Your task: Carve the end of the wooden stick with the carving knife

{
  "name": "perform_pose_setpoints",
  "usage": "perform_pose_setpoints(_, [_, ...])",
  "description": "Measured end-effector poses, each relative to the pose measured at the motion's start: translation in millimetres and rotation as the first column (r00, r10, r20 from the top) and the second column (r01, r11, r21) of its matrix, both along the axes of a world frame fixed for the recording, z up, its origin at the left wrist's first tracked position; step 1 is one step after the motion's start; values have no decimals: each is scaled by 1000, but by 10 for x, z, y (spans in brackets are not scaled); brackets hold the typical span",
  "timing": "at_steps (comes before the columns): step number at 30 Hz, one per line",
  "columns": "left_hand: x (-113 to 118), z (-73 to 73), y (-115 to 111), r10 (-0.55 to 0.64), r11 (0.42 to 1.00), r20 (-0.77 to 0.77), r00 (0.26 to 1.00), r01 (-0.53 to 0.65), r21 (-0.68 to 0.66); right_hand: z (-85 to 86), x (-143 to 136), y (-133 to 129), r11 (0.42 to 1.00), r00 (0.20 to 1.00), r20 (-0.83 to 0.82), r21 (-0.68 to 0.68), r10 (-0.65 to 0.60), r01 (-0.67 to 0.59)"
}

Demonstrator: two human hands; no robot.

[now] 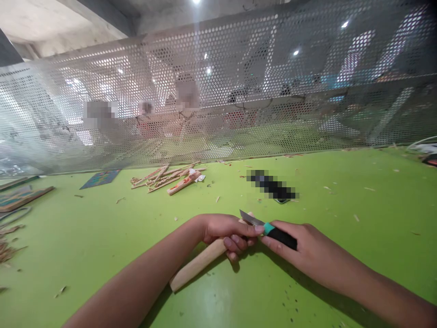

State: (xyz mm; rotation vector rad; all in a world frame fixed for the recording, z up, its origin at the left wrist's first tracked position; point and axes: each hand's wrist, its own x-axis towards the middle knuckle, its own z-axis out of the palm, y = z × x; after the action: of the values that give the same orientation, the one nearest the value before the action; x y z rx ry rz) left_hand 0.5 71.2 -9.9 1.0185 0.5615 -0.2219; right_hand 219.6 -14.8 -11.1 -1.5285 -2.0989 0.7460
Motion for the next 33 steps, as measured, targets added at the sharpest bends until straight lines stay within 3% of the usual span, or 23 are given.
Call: perform_pose_setpoints(33, [-12, -6, 13, -19, 999, 32, 999, 20, -33, 0, -3, 5, 999, 1000, -17, -45, -3, 3])
